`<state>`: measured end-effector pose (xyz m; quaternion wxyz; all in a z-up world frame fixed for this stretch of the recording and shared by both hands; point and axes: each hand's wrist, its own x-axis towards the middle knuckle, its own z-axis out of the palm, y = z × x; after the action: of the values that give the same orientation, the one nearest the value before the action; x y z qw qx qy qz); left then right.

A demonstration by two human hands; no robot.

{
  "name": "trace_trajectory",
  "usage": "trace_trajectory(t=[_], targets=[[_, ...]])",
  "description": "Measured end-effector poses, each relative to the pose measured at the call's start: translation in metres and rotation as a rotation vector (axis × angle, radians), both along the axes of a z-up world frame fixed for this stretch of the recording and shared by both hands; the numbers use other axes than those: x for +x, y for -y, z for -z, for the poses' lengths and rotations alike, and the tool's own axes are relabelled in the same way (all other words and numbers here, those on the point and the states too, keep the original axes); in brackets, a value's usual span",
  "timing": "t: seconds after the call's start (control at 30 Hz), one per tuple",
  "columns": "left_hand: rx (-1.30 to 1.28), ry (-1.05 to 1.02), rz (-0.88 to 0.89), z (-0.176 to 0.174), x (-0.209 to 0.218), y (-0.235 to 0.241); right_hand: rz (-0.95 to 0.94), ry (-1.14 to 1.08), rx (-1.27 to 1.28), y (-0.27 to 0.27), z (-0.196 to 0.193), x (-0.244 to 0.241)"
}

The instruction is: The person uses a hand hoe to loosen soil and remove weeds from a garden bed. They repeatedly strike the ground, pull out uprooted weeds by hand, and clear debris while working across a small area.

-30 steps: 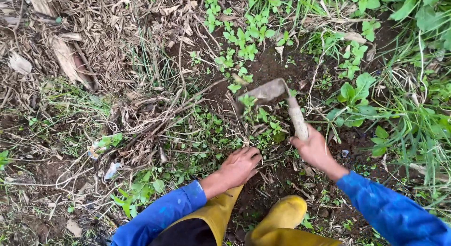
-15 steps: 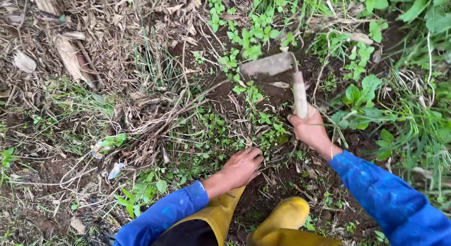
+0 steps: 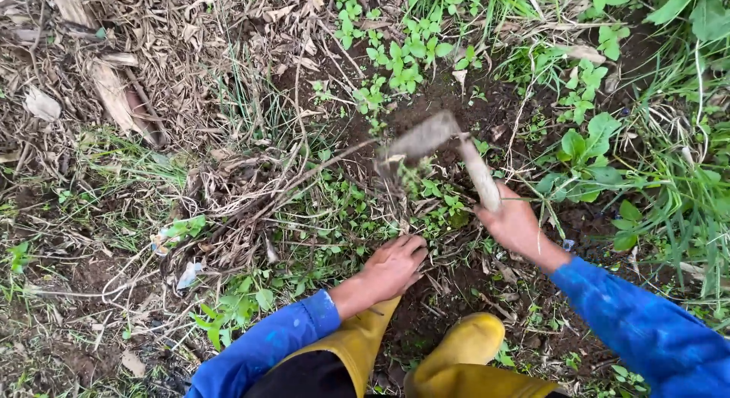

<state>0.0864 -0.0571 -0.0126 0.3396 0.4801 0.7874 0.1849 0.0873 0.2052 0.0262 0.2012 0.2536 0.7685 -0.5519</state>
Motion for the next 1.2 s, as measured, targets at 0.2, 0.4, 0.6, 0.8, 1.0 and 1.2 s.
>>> trace_trajectory(t=[0.2,0.4,0.6,0.8,1.0,1.2], targets=[[-0.067,0.034,0.032,-0.007,0.000,0.002,0.168,0.032,-0.090,0.000,0.022,0.016],[0.026,-0.104,0.015,0.021,0.010,0.000,0.142,-0.160,-0.004,0.000,0.008,-0.048],[-0.011,-0.120,0.015,0.026,0.013,0.005,-0.005,0.018,-0.021,-0.004,0.009,-0.007],[0.014,-0.074,0.010,0.036,0.016,0.008,0.017,0.139,0.095,-0.012,0.013,0.026],[0.015,-0.162,0.048,0.036,0.018,0.006,0.084,0.061,-0.033,-0.011,0.014,0.002],[0.030,-0.157,0.047,0.044,0.021,0.009,0.078,0.081,-0.048,-0.007,0.004,0.057]])
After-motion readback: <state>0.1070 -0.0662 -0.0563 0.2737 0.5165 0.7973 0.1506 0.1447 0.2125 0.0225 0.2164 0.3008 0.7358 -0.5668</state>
